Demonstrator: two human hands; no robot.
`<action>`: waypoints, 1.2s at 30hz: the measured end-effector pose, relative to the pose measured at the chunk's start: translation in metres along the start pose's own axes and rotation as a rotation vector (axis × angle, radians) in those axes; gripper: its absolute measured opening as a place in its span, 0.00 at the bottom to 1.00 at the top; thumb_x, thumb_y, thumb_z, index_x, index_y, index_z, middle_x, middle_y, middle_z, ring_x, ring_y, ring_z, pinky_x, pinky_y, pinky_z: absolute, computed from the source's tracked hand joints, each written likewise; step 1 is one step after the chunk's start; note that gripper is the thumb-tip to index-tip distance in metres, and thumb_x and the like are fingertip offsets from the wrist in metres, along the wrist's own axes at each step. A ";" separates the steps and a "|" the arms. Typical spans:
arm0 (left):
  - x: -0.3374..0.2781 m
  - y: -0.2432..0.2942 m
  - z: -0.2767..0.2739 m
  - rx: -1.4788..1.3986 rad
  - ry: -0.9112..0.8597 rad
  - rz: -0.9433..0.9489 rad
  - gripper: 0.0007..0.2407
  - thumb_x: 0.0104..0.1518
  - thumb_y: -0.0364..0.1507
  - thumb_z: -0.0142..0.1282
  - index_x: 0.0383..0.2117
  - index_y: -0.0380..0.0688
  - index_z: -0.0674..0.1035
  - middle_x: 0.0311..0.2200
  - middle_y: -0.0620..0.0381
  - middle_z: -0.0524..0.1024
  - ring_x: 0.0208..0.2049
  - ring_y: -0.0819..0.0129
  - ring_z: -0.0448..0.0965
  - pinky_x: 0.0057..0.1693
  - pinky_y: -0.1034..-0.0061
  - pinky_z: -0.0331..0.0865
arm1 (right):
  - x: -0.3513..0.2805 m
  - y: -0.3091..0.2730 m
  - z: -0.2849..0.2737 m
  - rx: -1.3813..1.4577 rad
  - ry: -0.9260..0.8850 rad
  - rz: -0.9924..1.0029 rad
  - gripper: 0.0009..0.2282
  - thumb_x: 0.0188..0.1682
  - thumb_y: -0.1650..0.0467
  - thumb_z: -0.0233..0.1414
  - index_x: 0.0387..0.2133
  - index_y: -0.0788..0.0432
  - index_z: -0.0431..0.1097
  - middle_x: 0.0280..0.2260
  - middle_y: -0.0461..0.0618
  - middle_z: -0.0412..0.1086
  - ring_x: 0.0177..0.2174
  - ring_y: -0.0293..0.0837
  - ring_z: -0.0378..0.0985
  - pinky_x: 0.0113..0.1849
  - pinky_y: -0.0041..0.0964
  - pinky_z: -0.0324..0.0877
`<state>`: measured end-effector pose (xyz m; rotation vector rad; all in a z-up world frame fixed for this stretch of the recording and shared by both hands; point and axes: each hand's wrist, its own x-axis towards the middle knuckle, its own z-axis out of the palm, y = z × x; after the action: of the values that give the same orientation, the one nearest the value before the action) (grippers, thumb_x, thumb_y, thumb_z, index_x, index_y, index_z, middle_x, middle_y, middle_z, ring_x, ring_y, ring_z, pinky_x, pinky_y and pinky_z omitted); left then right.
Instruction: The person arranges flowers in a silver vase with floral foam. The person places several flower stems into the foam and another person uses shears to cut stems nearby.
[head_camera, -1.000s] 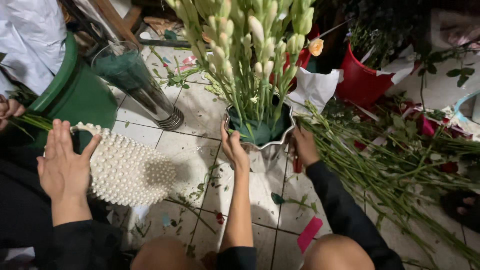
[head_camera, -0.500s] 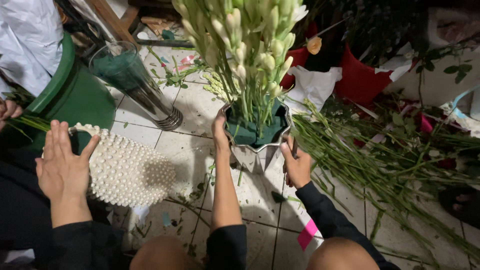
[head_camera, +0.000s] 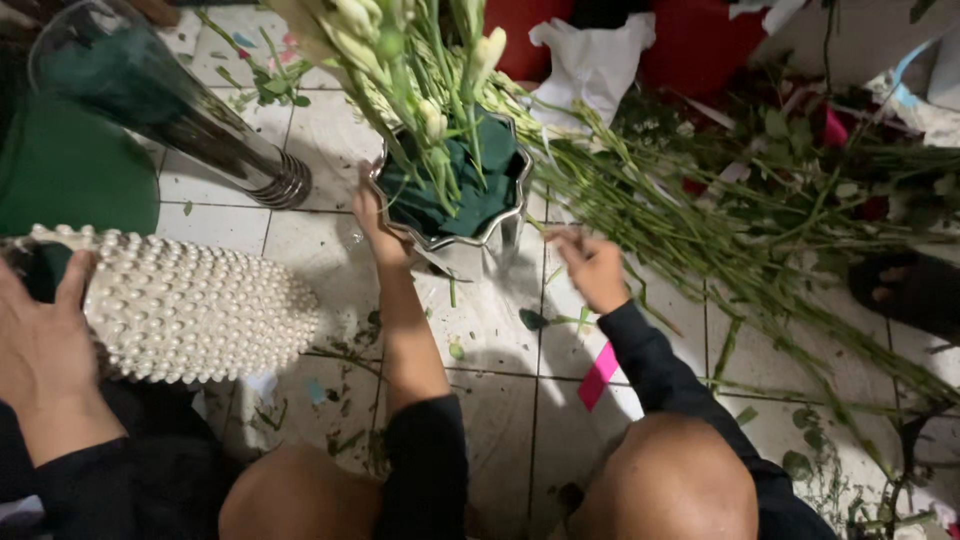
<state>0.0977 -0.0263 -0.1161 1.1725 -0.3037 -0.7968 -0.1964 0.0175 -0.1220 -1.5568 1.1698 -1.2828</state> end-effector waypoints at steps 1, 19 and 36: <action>0.003 -0.026 -0.017 0.130 0.077 -0.006 0.19 0.62 0.46 0.50 0.40 0.44 0.85 0.37 0.45 0.81 0.43 0.55 0.80 0.57 0.65 0.72 | 0.006 0.032 -0.005 -0.081 0.031 0.100 0.11 0.48 0.73 0.64 0.19 0.57 0.70 0.16 0.49 0.69 0.20 0.40 0.68 0.29 0.34 0.64; -0.193 -0.231 -0.015 0.810 -0.054 -0.056 0.10 0.64 0.36 0.52 0.42 0.47 0.83 0.41 0.45 0.83 0.48 0.44 0.80 0.54 0.54 0.73 | 0.011 0.103 -0.047 -0.169 -0.621 0.257 0.12 0.55 0.65 0.54 0.32 0.64 0.77 0.28 0.62 0.75 0.34 0.58 0.75 0.42 0.51 0.70; -0.215 -0.141 0.188 0.358 -1.024 -0.121 0.09 0.62 0.30 0.59 0.46 0.43 0.78 0.32 0.43 0.83 0.25 0.63 0.85 0.31 0.75 0.81 | -0.193 -0.006 -0.188 -0.584 0.376 0.208 0.07 0.57 0.75 0.47 0.30 0.55 0.70 0.37 0.47 0.71 0.35 0.48 0.73 0.40 0.40 0.68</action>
<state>-0.2211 -0.0315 -0.1316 1.0251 -1.2661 -1.4572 -0.3926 0.2017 -0.1321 -1.5614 2.0303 -1.1826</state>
